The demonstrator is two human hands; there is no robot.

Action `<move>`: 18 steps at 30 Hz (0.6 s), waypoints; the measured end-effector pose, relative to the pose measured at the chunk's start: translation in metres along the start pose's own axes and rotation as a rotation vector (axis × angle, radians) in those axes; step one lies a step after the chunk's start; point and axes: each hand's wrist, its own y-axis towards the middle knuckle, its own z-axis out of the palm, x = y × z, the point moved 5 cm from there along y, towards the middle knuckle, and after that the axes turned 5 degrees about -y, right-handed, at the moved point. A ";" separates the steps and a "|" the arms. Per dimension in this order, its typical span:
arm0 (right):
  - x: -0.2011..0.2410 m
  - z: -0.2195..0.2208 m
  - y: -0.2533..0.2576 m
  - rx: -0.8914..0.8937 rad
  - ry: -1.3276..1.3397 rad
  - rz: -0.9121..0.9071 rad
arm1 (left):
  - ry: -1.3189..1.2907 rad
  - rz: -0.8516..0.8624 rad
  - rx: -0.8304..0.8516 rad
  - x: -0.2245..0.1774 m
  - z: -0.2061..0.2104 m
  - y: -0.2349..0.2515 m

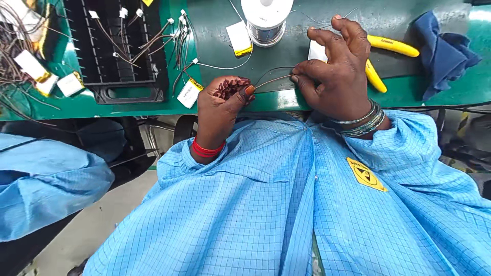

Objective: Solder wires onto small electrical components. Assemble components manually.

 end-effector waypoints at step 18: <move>-0.032 -0.007 0.005 0.161 0.043 0.104 | 0.982 0.683 0.062 -0.014 0.066 0.029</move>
